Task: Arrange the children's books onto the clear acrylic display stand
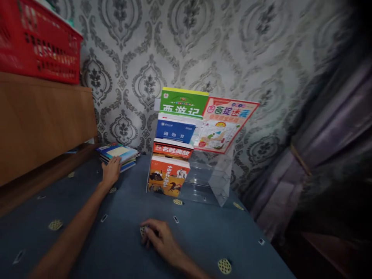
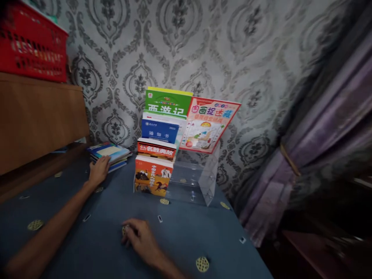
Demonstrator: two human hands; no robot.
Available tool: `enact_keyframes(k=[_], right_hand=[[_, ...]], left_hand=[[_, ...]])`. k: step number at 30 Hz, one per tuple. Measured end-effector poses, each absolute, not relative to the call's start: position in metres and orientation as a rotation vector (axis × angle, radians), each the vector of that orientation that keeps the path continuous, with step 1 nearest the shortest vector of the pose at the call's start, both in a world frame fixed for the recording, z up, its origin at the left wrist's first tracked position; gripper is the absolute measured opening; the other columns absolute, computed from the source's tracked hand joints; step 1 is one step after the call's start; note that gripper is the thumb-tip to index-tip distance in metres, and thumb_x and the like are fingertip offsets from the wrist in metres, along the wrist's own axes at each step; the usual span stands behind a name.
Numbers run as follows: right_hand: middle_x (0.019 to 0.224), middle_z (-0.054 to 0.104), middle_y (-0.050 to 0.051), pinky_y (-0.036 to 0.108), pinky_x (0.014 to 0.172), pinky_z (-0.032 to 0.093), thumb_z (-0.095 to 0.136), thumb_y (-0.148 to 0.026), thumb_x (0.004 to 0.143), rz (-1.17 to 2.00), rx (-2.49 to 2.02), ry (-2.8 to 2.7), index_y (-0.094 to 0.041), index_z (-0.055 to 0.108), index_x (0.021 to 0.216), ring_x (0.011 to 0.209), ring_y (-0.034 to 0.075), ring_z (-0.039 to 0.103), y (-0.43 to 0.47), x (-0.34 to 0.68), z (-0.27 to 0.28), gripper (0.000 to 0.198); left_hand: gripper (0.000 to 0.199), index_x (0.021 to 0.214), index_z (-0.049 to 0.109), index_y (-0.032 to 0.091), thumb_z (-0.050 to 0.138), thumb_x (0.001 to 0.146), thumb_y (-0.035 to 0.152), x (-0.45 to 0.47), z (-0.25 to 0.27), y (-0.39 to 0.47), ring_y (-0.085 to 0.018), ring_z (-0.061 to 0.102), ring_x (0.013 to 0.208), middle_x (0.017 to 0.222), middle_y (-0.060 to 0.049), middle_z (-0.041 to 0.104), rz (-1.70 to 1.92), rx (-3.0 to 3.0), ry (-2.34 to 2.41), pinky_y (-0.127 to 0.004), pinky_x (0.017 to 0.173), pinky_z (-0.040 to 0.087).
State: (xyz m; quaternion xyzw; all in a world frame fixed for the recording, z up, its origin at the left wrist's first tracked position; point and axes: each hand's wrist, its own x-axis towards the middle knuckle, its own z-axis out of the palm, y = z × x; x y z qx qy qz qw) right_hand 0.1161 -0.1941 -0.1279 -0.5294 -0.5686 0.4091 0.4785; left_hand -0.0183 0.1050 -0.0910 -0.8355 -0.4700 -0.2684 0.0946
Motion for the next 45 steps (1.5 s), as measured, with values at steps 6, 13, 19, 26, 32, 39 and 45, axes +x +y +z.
enact_keyframes(k=[6,13,19,26,32,39,45], right_hand=[[0.071,0.065,0.004,0.026,0.06,0.047,0.048,-0.068,0.092,0.981,-1.325,-1.398,-0.013,0.07,0.106,0.056,0.013,0.059,-0.195,0.115,-0.124,0.061],[0.073,0.067,0.004,0.026,0.059,0.047,0.049,-0.061,0.094,0.981,-1.327,-1.392,-0.014,0.07,0.106,0.057,0.013,0.06,-0.195,0.115,-0.126,0.053],[0.074,0.069,0.005,0.026,0.06,0.049,0.049,-0.056,0.095,0.956,-1.32,-1.393,-0.014,0.069,0.11,0.059,0.014,0.062,-0.196,0.115,-0.122,0.049],[0.079,0.073,0.006,0.028,0.064,0.052,0.047,-0.054,0.098,0.729,-1.363,-1.363,-0.017,0.071,0.111,0.069,0.017,0.067,-0.202,0.114,-0.118,0.046],[0.099,0.073,0.01,0.034,0.085,0.054,0.043,-0.04,0.102,0.395,-1.353,-1.522,-0.02,0.071,0.111,0.093,0.022,0.068,-0.212,0.11,-0.107,0.035],[0.126,0.068,0.011,0.04,0.106,0.048,0.038,-0.026,0.103,0.411,-1.401,-1.71,-0.02,0.062,0.13,0.119,0.021,0.062,-0.206,0.114,-0.126,0.036],[0.129,0.066,0.014,0.043,0.108,0.048,0.039,-0.019,0.102,0.347,-1.377,-1.785,-0.018,0.058,0.135,0.123,0.021,0.06,-0.203,0.114,-0.134,0.038]], left_hand=[[0.039,0.13,0.06,0.017,0.034,0.102,0.023,-0.027,-0.088,0.111,-0.032,0.053,0.134,0.137,-0.019,0.063,-0.708,-2.497,-1.21,-0.063,0.114,0.027],[0.04,0.127,0.063,0.009,0.037,0.096,0.009,-0.046,-0.082,0.085,-0.033,0.06,0.124,0.13,-0.024,0.066,-0.529,-2.505,-0.925,-0.055,0.113,0.032],[0.037,0.121,0.067,0.003,0.043,0.093,0.004,-0.076,-0.095,0.02,-0.03,0.069,0.106,0.117,-0.025,0.071,-0.336,-2.484,-0.698,-0.048,0.107,0.04],[0.029,0.11,0.07,0.002,0.049,0.089,0.003,-0.094,-0.118,-0.079,-0.028,0.071,0.086,0.088,-0.018,0.075,-0.244,-2.43,-0.355,-0.049,0.101,0.043],[0.023,0.107,0.07,0.01,0.053,0.097,0.02,-0.075,-0.118,-0.164,-0.024,0.069,0.085,0.092,-0.013,0.075,-0.508,-2.691,-0.168,-0.042,0.092,0.049],[0.034,0.131,0.058,0.014,0.052,0.1,0.026,-0.068,-0.12,-0.177,-0.023,0.062,0.122,0.126,-0.012,0.07,-0.383,-3.082,-0.145,-0.04,0.107,0.046],[0.051,0.154,0.035,0.019,0.039,0.104,0.026,-0.078,-0.12,-0.125,-0.021,0.04,0.146,0.155,-0.013,0.048,-0.361,-3.23,-0.391,-0.046,0.121,0.03]])
